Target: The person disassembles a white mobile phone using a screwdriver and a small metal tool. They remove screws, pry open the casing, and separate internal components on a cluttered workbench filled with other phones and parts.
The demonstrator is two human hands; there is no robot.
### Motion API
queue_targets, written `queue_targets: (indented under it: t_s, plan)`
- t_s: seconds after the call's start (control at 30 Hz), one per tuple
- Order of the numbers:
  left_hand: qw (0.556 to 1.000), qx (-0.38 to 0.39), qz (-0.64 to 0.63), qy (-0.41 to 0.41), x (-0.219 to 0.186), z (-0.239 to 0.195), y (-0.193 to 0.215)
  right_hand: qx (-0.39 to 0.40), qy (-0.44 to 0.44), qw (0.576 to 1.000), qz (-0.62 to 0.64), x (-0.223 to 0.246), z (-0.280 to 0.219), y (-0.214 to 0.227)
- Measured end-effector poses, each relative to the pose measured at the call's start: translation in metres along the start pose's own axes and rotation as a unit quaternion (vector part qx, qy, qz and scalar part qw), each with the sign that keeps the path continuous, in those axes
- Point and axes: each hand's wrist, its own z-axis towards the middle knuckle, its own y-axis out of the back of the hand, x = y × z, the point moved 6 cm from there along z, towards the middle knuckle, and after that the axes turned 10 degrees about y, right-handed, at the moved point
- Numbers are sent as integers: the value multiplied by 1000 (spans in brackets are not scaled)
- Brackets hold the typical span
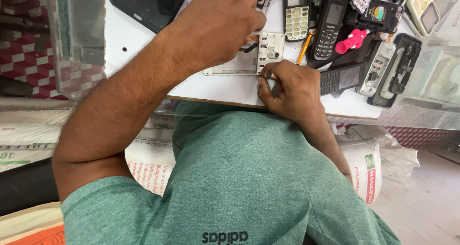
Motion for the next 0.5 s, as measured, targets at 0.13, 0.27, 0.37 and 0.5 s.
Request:
queue_targets:
  t_s: [0.13, 0.27, 0.37, 0.5]
  plan:
    - [999, 23, -19, 16, 0, 1, 3, 3, 17, 999, -34, 9, 11, 3]
    - [997, 45, -49, 37, 1, 0, 4, 40, 8, 993, -110, 18, 16, -1]
    - [997, 59, -41, 37, 1, 1, 4, 83, -12, 986, -144, 22, 18, -4]
    - [997, 52, -39, 29, 0, 2, 4, 127, -33, 980, -152, 23, 23, -5]
